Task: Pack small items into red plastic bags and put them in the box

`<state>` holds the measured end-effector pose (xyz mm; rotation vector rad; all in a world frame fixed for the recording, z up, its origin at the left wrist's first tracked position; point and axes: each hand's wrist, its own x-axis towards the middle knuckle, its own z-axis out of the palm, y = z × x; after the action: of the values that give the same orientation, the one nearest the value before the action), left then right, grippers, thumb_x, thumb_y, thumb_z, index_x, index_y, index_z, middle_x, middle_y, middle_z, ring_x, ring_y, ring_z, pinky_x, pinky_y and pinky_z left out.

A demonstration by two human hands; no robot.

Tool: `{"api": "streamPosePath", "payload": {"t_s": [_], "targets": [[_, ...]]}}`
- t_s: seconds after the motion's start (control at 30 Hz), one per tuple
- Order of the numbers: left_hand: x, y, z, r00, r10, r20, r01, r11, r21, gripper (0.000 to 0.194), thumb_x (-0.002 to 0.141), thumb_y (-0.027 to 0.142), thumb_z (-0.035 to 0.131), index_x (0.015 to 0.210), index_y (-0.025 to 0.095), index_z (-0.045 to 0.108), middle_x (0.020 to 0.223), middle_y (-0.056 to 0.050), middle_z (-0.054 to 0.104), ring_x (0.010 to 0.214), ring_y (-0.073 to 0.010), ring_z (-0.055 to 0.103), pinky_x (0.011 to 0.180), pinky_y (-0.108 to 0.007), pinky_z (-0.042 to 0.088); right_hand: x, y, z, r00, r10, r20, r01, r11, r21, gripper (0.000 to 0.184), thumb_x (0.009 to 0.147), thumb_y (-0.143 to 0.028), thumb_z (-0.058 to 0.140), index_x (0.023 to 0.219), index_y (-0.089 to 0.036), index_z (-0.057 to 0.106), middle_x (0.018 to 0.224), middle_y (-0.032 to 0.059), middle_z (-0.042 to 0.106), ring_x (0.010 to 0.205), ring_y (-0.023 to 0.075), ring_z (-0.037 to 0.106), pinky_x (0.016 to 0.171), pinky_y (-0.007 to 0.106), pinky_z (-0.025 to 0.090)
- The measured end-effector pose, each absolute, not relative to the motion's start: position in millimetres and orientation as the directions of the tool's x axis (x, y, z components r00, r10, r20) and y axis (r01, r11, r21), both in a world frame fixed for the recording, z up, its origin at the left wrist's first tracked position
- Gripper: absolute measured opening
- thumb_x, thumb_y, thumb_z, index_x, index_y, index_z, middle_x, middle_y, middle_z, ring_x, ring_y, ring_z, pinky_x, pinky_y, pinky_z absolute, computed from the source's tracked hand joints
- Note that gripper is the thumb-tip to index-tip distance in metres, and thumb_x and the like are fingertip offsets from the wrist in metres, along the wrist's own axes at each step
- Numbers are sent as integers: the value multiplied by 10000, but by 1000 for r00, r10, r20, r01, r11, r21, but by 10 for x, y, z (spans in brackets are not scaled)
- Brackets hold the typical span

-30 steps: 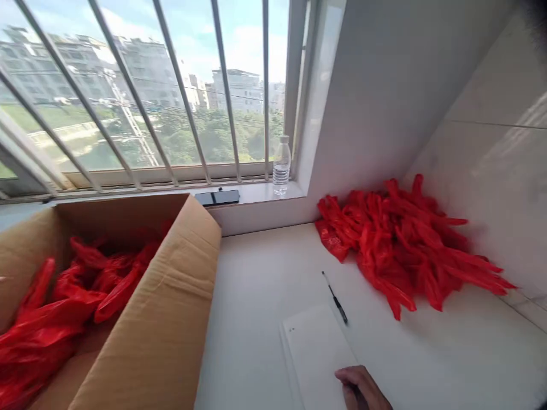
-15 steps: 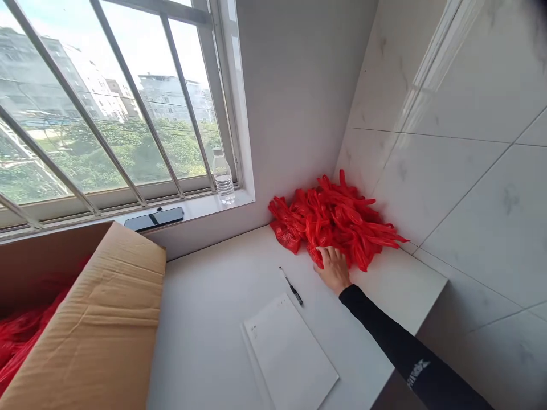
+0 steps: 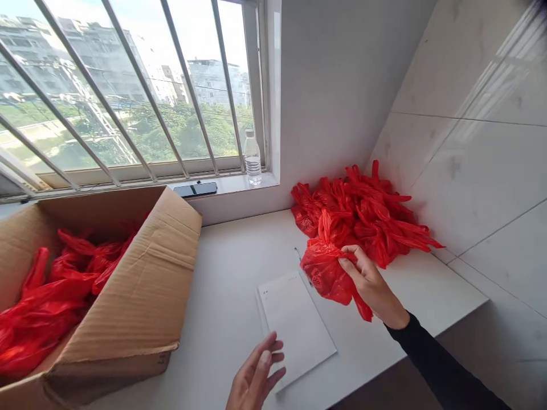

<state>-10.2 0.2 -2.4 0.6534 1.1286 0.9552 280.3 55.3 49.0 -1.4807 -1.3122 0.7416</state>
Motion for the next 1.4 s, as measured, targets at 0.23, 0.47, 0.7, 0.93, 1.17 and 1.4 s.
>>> {"api": "streamPosePath", "payload": {"t_s": [0.23,0.47,0.7,0.93,1.17,1.4], "targets": [[355,77,26,265,899,-348,-659,432,616,387,942,470,670,1235,224,724,1307,-113,692,1272,-328,591,1053,-446,507,2256,59,348,-134,973,-189,-420,-229,-878,347,1010,-463,650,1299,-370,481,1020,-9,679,836,200,643,790,322,532],[268,-124,-19,187,904,-384,-661,405,632,430,887,275,764,1304,246,661,1216,-87,729,1182,-284,653,1028,-382,512,2087,-82,73,-271,923,-273,-433,-370,-822,418,996,-432,688,1372,-278,591,1263,74,677,1132,287,639,959,413,520],[199,-71,21,264,931,-251,-563,360,744,446,855,277,793,1272,189,659,1292,-145,687,1200,-310,627,1021,-402,507,2030,-74,40,-164,955,-245,-432,-293,-853,375,946,-411,752,1285,-268,680,1230,62,701,1169,310,608,949,404,523],[198,-103,19,256,933,-254,-512,353,783,401,863,315,789,1235,207,683,1233,-108,703,1151,-276,622,995,-373,506,1984,-65,100,-174,953,-250,-388,-299,-872,355,944,-474,738,1229,-265,703,1184,61,715,1093,307,639,918,411,530],[203,-129,12,274,875,-400,-483,484,729,375,948,464,666,1185,181,737,1169,-114,721,1086,-274,641,828,-313,531,1965,-58,2,-171,955,-244,-436,-296,-850,348,949,-373,760,1272,-268,682,1147,57,729,1053,279,656,893,380,532],[156,-62,-51,220,912,-345,-596,406,693,270,931,311,704,1172,200,754,1184,-83,744,1132,-267,640,949,-329,496,1926,-74,34,-237,942,-240,-329,-310,-892,347,1002,-440,678,1293,-251,673,1190,68,709,1076,285,645,962,425,514]]}}
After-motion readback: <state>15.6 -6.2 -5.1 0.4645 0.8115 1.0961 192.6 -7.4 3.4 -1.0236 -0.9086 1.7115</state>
